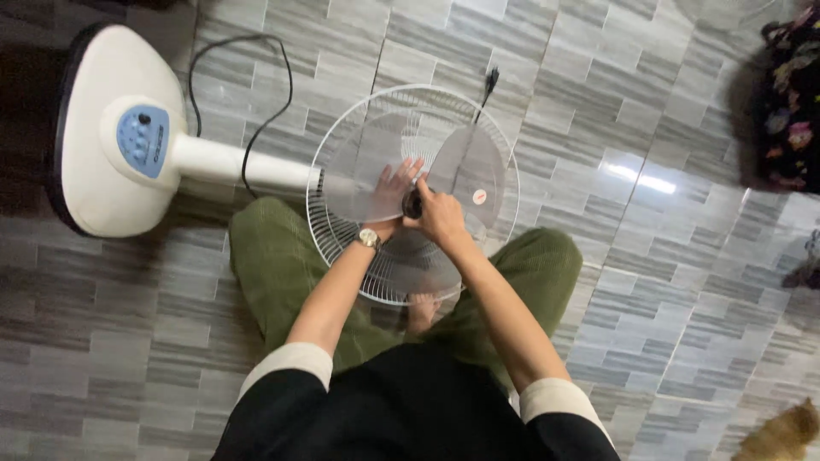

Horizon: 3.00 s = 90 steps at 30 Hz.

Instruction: Repairing a desk fan by disassembling and reassembling the grill and blades

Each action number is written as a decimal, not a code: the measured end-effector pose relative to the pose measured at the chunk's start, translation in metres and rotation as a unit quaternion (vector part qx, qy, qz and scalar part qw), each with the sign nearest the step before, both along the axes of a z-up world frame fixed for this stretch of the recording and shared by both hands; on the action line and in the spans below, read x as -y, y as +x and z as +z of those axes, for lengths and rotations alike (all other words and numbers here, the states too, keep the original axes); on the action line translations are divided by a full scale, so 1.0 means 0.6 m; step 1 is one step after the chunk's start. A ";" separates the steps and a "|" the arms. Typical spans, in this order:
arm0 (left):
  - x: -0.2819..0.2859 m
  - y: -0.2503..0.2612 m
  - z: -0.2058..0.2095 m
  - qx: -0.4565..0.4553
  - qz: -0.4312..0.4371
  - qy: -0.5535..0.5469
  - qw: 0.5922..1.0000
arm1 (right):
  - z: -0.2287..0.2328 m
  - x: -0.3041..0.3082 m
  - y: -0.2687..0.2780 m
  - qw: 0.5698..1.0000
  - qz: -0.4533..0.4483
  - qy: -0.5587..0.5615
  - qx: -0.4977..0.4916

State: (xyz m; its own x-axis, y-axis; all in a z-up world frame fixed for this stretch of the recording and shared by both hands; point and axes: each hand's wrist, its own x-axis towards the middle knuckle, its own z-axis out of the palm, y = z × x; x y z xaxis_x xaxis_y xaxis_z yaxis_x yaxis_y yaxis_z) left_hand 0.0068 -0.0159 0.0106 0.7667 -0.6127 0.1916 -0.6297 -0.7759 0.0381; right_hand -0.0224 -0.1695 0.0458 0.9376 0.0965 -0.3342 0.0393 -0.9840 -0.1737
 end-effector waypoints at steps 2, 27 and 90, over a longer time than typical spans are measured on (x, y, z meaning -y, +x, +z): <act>-0.001 0.004 0.016 -0.009 0.000 -0.014 1.000 | 0.000 0.005 0.008 1.000 0.007 -0.002 0.013; 0.106 -0.007 -0.423 -0.098 -0.015 -0.384 0.918 | 0.062 0.028 0.046 0.985 0.157 -0.059 0.035; -0.393 -0.445 0.112 -0.210 0.280 -0.159 0.923 | -0.132 0.242 -0.423 0.963 -0.184 0.127 0.152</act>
